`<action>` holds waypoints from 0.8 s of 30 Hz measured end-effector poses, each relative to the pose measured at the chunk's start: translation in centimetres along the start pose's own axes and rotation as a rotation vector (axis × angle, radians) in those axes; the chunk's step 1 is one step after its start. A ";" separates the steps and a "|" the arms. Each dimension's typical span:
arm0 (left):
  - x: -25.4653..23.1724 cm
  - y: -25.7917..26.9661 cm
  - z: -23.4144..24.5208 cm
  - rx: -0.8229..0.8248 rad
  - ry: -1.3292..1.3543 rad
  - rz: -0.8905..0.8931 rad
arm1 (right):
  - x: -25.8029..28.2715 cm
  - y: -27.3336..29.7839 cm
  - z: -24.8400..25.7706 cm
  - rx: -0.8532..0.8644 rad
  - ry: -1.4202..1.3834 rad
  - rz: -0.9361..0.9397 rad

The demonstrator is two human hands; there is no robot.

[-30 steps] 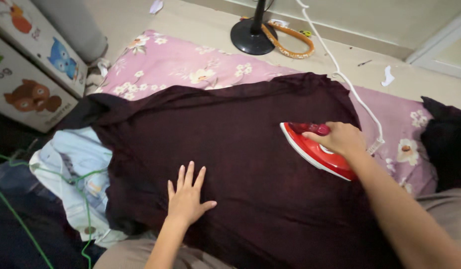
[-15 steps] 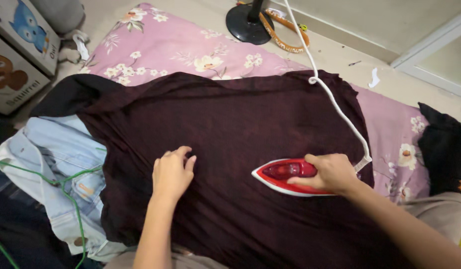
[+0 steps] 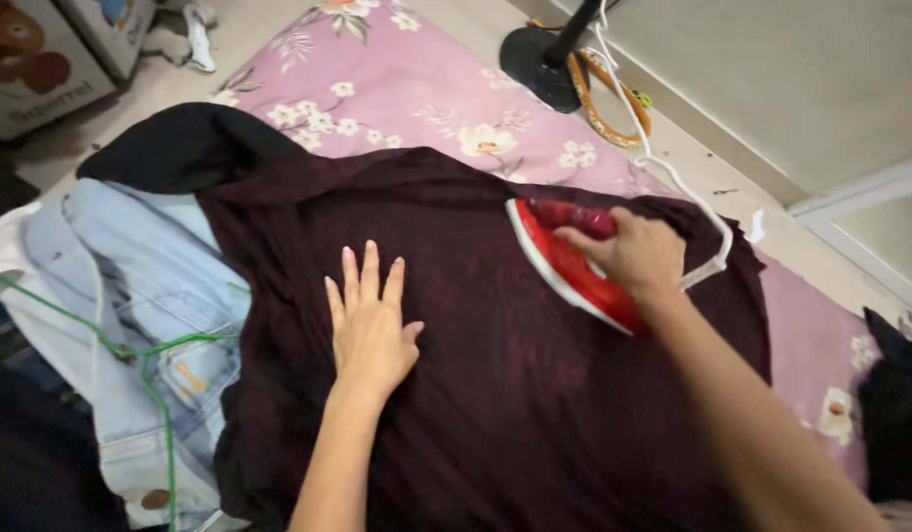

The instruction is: The person irons a dark maroon patterned top on a bed, using a red iron. They smooth the fabric with one hand while moving the iron over the surface, then flip the garment and continue ironing the other side.

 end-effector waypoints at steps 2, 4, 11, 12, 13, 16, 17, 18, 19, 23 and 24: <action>0.3 0.0 0.2 0.009 0.009 0.011 | 0.3 -2.1 -0.4 0.105 -0.009 -0.002; 0.3 -0.1 -0.1 0.030 0.001 0.018 | 0.1 -2.5 -0.9 0.234 -0.110 -0.030; 0.9 0.0 -0.7 0.034 -0.003 0.006 | -0.1 3.6 -1.9 0.572 -0.221 -0.067; 0.9 -0.1 -0.8 0.028 0.001 0.001 | 0.0 5.3 -1.7 0.576 -0.197 -0.021; 1.0 -0.2 -1.0 0.022 0.006 -0.003 | 0.2 7.3 -1.5 0.581 -0.172 0.025; 1.4 -0.2 -1.2 -0.032 0.009 -0.035 | 0.7 13.1 -0.4 0.559 -0.095 0.185; 1.6 -0.2 -1.4 -0.032 0.015 -0.035 | 0.8 14.8 0.0 0.562 -0.091 0.229; 1.8 -0.2 -1.4 -0.034 0.020 -0.033 | 1.0 16.4 0.3 0.562 -0.087 0.275; 1.8 -0.2 -1.5 -0.036 0.024 -0.032 | 1.2 17.8 0.5 0.563 -0.083 0.321; 1.8 0.2 -1.3 -0.067 0.050 -0.041 | 1.9 20.0 2.8 0.236 -0.230 0.362; 1.8 0.3 -1.0 -0.076 0.053 -0.035 | 1.7 20.0 2.5 0.236 -0.181 0.314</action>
Point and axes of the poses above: each hand's wrist, its own y-axis away from the middle knuckle, its own z-axis out of the back of the hand, x = y × z, the point moved 8 cm from there along -y, towards the middle knuckle, and after that the axes turned 1 degree about -z, right-handed, at the moved point
